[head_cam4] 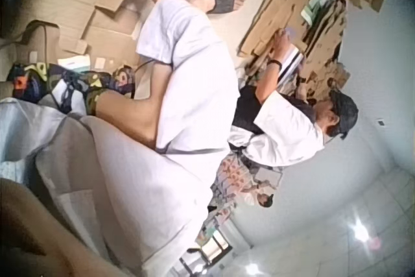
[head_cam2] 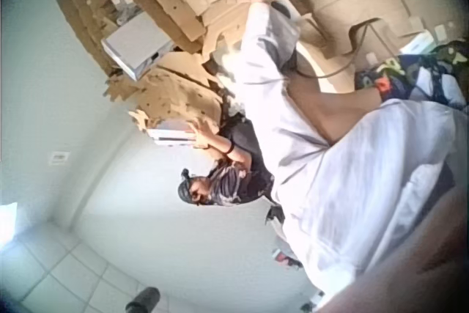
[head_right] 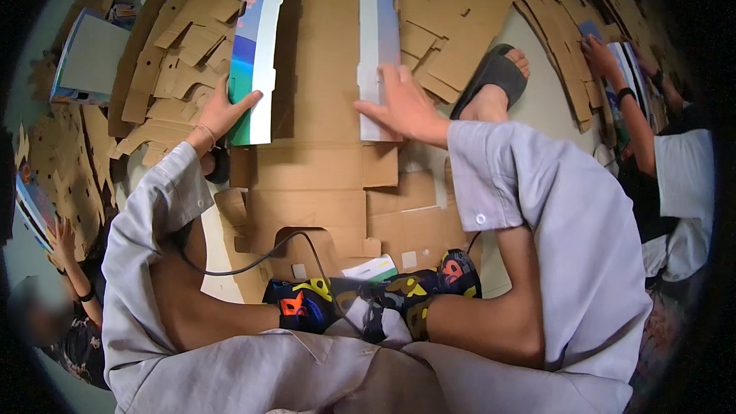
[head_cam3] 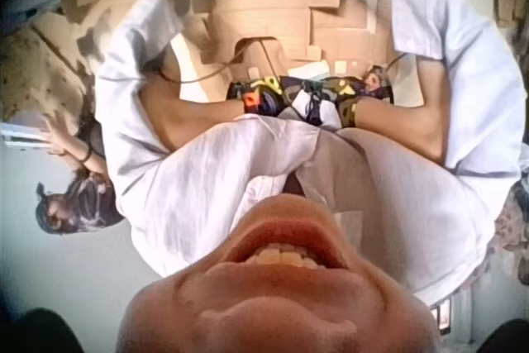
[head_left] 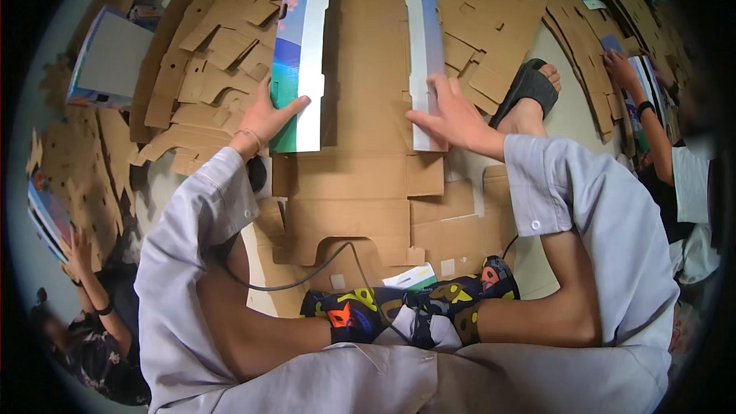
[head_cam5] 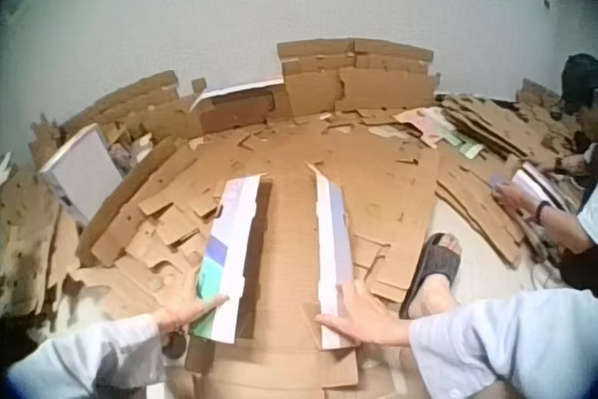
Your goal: The person is folding and assembling fruit-branded cardboard boxes on the floor.
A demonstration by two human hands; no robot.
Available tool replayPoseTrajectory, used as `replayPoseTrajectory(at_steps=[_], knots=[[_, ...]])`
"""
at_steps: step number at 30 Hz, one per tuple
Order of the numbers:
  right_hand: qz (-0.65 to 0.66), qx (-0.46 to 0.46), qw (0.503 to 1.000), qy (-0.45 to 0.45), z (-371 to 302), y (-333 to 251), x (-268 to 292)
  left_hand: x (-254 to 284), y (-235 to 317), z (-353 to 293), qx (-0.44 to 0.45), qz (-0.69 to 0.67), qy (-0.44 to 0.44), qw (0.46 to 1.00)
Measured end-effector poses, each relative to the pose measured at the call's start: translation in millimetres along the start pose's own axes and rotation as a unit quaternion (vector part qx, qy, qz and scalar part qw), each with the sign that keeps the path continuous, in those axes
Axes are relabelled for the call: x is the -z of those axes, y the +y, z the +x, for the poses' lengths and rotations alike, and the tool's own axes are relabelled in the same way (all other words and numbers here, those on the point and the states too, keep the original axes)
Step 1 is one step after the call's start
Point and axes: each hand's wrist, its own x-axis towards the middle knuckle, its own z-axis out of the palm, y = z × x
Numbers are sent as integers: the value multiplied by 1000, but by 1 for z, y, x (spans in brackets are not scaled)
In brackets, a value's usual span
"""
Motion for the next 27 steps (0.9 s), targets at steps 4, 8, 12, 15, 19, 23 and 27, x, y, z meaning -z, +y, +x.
replayPoseTrajectory(at_steps=[4,8,12,15,19,23,27], knots=[[86,-103,990,-44,6,0,2,-10,-11,7,83,-201,-121,969],[52,-96,991,-83,9,-4,6,-8,-15,8,87,-232,-131,960],[82,-23,996,-25,6,-4,8,-8,-18,7,96,-248,-131,955],[149,-7,989,-1,2,-3,6,-10,-23,7,82,-248,-105,960],[256,21,966,-10,6,-3,8,-9,-27,6,87,-241,-110,960],[-96,157,980,77,14,3,19,-9,-23,3,106,-252,-89,958],[214,-247,945,-15,23,17,22,-8,-18,0,128,-273,-97,948]])
